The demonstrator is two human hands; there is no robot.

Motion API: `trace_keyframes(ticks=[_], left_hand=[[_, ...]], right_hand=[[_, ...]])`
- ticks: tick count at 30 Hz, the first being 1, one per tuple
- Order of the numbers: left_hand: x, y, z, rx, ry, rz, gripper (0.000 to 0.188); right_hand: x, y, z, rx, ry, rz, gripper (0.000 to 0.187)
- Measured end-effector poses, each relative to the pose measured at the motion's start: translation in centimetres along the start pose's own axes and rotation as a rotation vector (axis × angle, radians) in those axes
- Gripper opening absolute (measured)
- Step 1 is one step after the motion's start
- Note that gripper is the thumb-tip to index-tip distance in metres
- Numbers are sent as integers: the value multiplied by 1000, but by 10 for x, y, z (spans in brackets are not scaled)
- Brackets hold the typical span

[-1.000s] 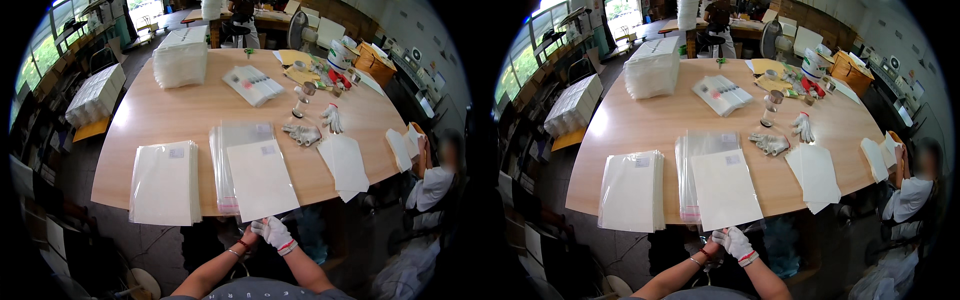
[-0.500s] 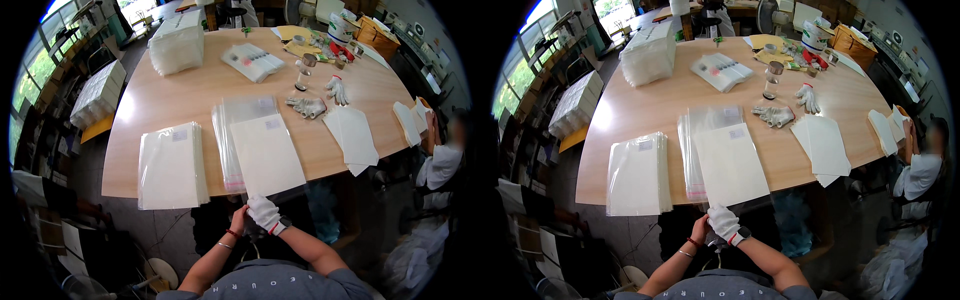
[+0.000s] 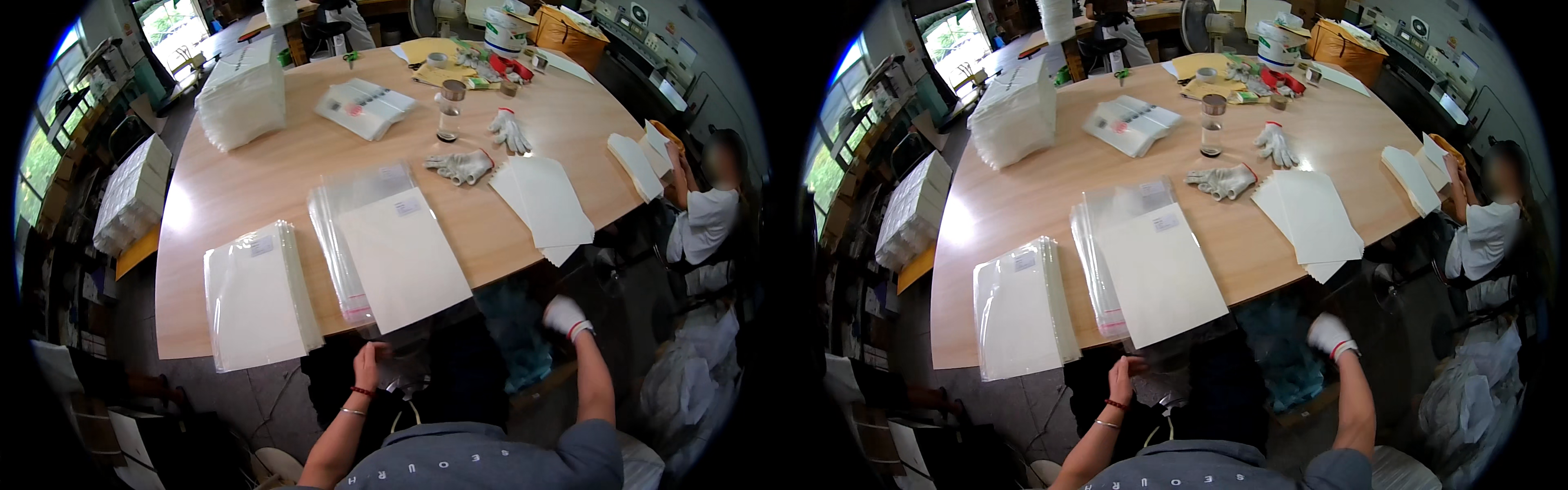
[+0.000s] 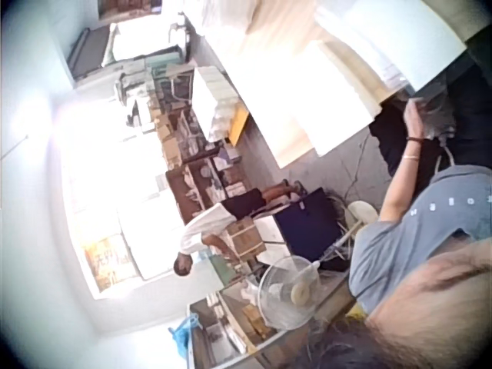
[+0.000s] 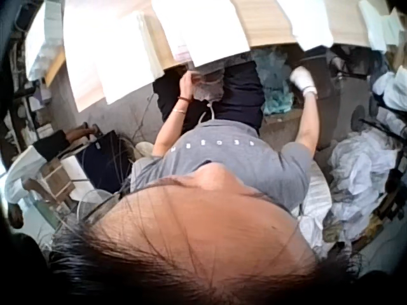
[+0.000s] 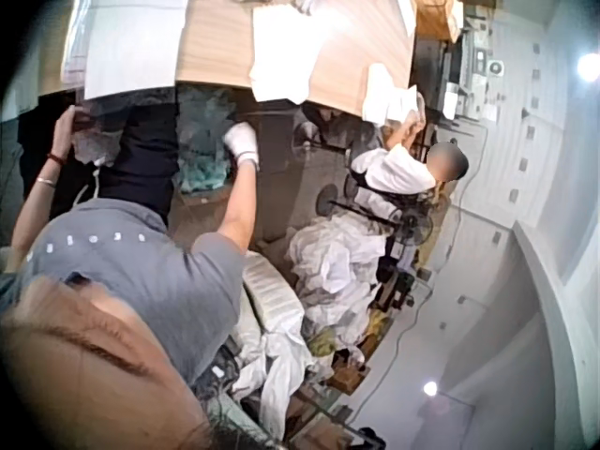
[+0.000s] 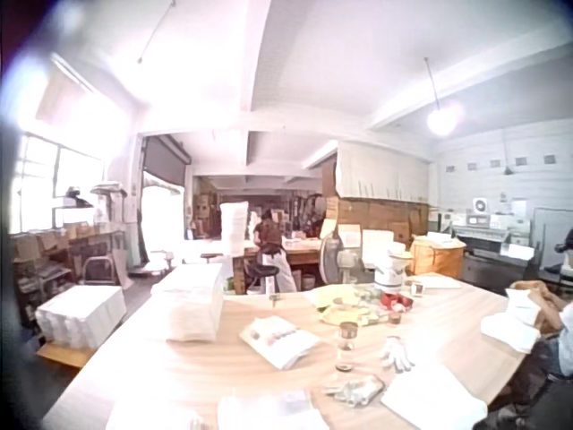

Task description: The person repeatedly picks up white paper sheets and places them into clear plastic bags on a table. The person wears gloves and handles the sheets one at a time, stacking the filled bags on the table.

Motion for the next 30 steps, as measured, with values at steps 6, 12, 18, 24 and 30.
trace_keyframes(ticks=[6,12,18,24,30], left_hand=[[-3,66,10,729,307,-1149,52],[18,93,3,1070,79,-1175,18],[10,87,-27,716,113,-1104,18],[-15,55,-27,204,232,-798,29],[7,47,-13,-293,-107,145,29]], right_hand=[[-81,-160,50,-563,786,-636,26],[-119,-200,13,-1005,536,-754,10],[-122,-210,-3,-669,569,-555,17],[-112,-211,5,-255,679,-627,23],[-90,-213,10,-350,300,-1501,23]])
Point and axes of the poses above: each hand's wrist, its own z-axis away from the middle knuckle, its own x-axis out of the palm, y = z × x, the point moved 5 cm from there along -z, towards the middle knuckle, and after that the axes turned 8 degrees about -z, right-handed, at the moved point
